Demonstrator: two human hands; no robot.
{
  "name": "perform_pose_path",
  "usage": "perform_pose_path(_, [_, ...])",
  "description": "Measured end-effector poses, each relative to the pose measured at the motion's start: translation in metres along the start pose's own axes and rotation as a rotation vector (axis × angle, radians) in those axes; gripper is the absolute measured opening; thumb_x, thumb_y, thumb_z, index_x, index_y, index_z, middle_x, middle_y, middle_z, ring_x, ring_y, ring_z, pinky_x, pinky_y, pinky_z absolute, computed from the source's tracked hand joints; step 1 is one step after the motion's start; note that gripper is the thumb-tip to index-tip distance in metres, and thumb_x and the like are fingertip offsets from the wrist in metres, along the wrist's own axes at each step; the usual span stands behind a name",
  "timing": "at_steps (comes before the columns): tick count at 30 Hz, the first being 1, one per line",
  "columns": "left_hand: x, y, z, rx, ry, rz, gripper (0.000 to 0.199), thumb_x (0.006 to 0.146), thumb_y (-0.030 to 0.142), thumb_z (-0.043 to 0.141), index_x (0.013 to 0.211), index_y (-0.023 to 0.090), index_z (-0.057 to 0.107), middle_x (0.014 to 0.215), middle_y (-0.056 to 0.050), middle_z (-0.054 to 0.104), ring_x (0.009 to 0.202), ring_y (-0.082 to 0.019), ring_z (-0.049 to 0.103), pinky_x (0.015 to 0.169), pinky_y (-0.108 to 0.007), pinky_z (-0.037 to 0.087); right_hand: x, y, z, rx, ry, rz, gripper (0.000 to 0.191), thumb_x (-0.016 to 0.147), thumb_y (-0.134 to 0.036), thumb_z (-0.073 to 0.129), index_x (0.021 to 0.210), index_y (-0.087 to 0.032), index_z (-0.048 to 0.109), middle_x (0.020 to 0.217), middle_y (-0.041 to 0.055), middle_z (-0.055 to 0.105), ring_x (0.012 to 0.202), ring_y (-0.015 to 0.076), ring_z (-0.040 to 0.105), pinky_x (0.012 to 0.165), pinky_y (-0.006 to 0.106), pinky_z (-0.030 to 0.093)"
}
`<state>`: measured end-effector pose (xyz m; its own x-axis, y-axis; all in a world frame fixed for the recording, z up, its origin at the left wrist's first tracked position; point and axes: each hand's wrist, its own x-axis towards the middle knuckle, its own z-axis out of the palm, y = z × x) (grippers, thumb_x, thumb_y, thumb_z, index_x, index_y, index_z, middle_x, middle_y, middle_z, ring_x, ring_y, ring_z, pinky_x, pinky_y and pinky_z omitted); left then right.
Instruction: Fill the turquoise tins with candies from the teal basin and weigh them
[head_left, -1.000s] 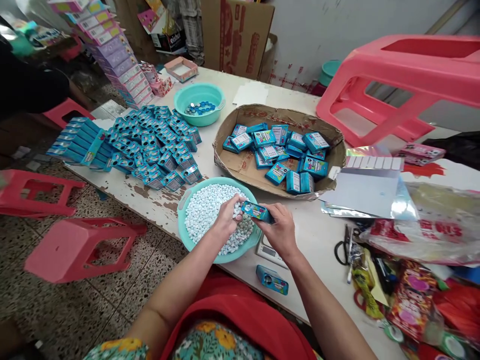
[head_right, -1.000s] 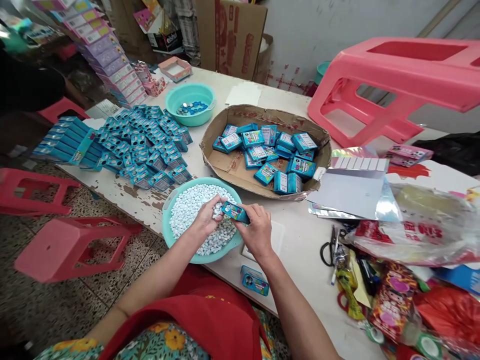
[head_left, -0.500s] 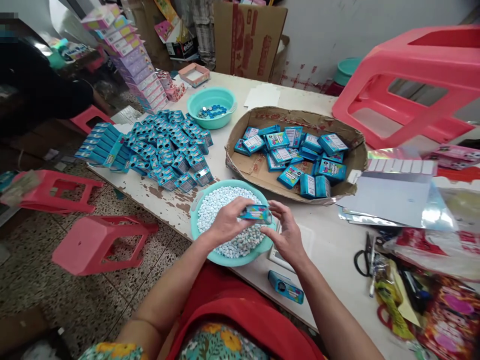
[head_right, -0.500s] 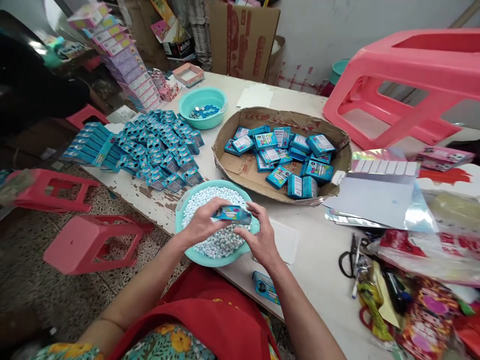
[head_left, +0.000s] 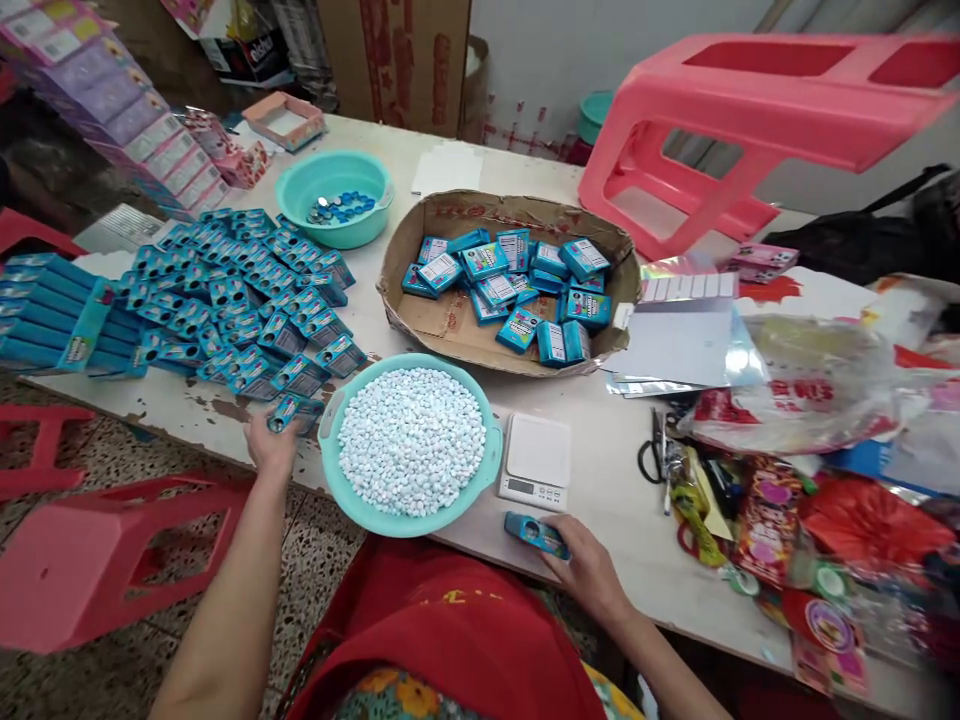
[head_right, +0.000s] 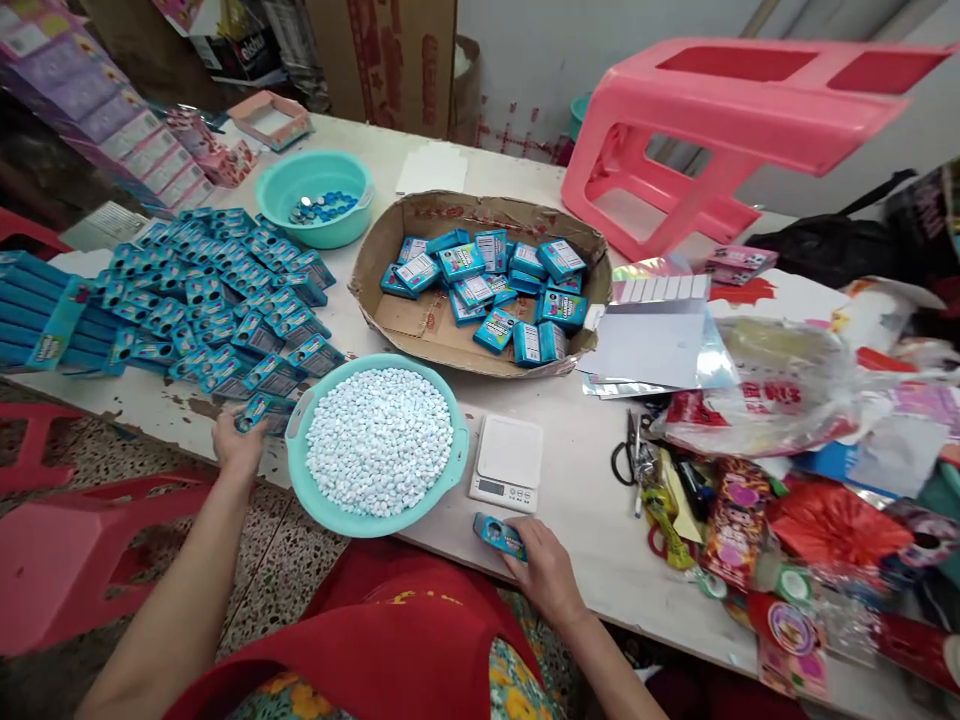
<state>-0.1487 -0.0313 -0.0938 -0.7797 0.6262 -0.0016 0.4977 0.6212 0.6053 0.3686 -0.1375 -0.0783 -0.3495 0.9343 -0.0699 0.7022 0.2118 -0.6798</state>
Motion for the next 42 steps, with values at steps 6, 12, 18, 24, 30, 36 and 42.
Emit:
perform_pose_path(6, [-0.026,0.034,0.001,0.065,0.22,0.174,0.043,0.073,0.027,0.062,0.114,0.017,0.05,0.119,-0.015,0.045,0.12,-0.032,0.037,0.102,-0.048,0.028,0.05,0.006,-0.037,-0.045,0.277,0.089,0.028,0.081,-0.038,0.062,0.104,-0.023,0.058,0.092,0.0065,0.063,0.086,0.0231,0.061,0.074,0.037,0.051])
perform_pose_path(12, [-0.106,0.103,0.031,-0.086,-0.225,0.615,0.025,0.084,0.032,0.052,0.106,0.02,0.056,0.113,-0.011,0.056,0.113,-0.026,0.046,0.101,-0.041,0.031,0.097,0.024,-0.032,-0.095,0.414,0.13,0.039,0.079,-0.048,0.06,0.109,-0.022,0.058,0.096,0.0077,0.062,0.09,0.0234,0.058,0.079,0.04,0.049])
perform_pose_path(18, [-0.165,0.14,0.074,0.025,-0.578,0.751,0.032,0.078,0.04,0.06,0.106,0.025,0.058,0.127,-0.013,0.049,0.122,-0.033,0.035,0.098,-0.043,0.029,0.077,0.034,-0.044,-0.012,0.58,0.228,0.054,0.077,-0.049,0.062,0.122,-0.021,0.05,0.115,0.012,0.053,0.105,0.0258,0.052,0.086,0.046,0.048])
perform_pose_path(24, [-0.148,0.144,0.082,-0.204,-0.543,0.503,0.014,0.073,0.033,0.066,0.077,0.021,0.06,0.091,-0.011,0.055,0.102,-0.029,0.047,0.075,-0.027,0.038,0.056,0.05,-0.047,0.096,0.601,0.374,0.043,0.081,-0.048,0.057,0.112,-0.019,0.056,0.108,0.0107,0.055,0.094,0.0228,0.056,0.078,0.044,0.051])
perform_pose_path(30, [-0.131,0.151,0.076,-0.666,-0.447,0.049,0.014,0.069,0.027,0.068,0.065,0.02,0.056,0.07,-0.002,0.05,0.07,-0.015,0.05,0.052,-0.018,0.033,0.08,0.038,-0.024,0.181,0.49,0.277,0.054,0.07,-0.047,0.069,0.113,-0.019,0.055,0.109,0.0093,0.057,0.101,0.0241,0.055,0.084,0.042,0.048])
perform_pose_path(36, [-0.115,0.163,0.053,-1.236,-0.752,-0.575,0.014,0.073,0.028,0.053,0.066,0.018,0.047,0.062,0.001,0.05,0.043,-0.006,0.04,0.038,-0.017,0.024,0.113,-0.019,-0.04,0.243,0.58,0.219,0.035,0.073,-0.042,0.069,0.099,-0.02,0.06,0.088,0.0034,0.06,0.082,0.0198,0.058,0.075,0.035,0.048])
perform_pose_path(42, [-0.131,0.212,0.011,-1.483,-0.873,-0.475,0.022,0.073,0.031,0.055,0.06,0.017,0.045,0.048,0.005,0.038,0.036,-0.006,0.035,0.034,-0.018,0.023,0.148,-0.105,-0.038,0.278,0.321,-0.13,0.035,0.075,-0.038,0.07,0.104,-0.023,0.06,0.096,0.0053,0.063,0.091,0.0218,0.059,0.08,0.035,0.048])
